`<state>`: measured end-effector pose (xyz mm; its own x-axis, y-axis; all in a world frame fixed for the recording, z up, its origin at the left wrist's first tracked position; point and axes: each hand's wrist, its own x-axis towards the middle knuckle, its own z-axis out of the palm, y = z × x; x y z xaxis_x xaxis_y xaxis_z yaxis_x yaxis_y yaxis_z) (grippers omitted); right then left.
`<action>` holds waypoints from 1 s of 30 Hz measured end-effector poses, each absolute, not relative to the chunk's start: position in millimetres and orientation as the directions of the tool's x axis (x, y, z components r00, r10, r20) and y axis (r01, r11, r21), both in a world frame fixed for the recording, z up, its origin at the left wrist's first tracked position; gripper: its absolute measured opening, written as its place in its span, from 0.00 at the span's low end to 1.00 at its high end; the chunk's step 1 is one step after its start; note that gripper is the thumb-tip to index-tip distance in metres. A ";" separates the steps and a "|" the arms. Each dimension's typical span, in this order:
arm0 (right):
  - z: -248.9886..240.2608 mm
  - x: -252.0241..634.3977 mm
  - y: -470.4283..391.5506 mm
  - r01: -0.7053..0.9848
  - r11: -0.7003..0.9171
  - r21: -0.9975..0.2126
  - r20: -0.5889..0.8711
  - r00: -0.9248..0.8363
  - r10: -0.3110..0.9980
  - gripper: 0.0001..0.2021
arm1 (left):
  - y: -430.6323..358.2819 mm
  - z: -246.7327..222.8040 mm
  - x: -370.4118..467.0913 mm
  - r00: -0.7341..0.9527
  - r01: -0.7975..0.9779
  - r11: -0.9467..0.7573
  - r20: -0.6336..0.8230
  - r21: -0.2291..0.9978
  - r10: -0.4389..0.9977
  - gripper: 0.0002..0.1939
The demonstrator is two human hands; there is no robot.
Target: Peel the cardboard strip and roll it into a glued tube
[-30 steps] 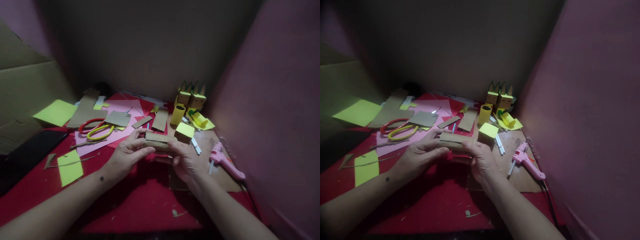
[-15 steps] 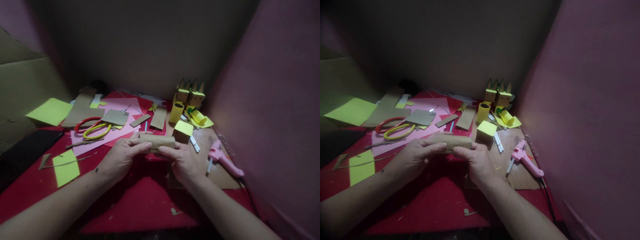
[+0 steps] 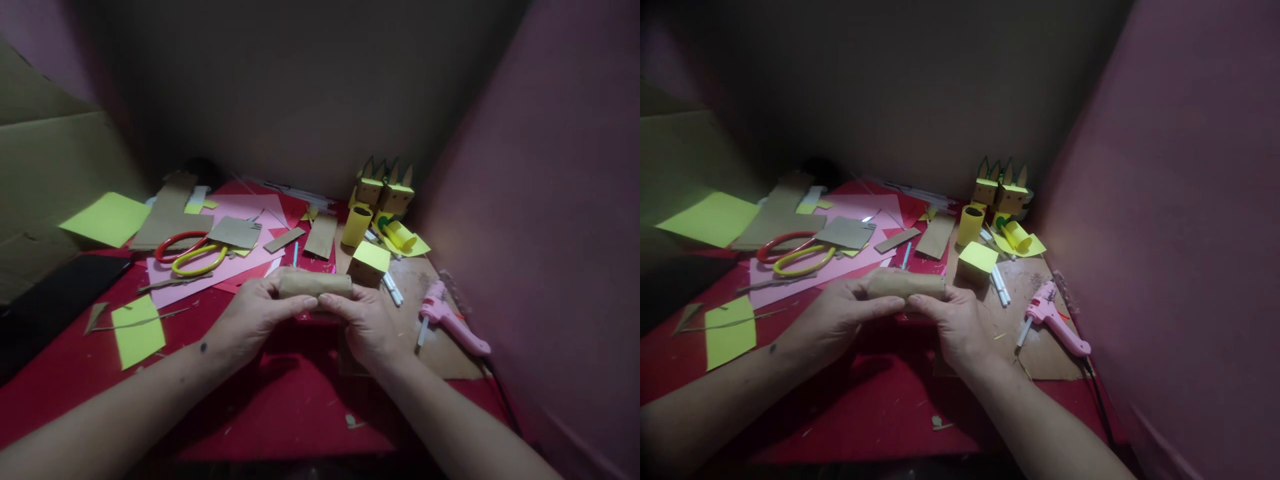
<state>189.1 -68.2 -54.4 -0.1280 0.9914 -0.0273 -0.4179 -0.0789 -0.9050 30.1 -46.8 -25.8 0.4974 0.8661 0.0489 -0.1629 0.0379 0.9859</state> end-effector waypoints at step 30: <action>-46.8 206.7 -63.8 -0.392 -0.081 -0.917 -0.073 -0.034 0.997 0.16 | -42.0 -22.6 16.9 0.298 0.246 -0.494 0.420 0.834 0.857 0.04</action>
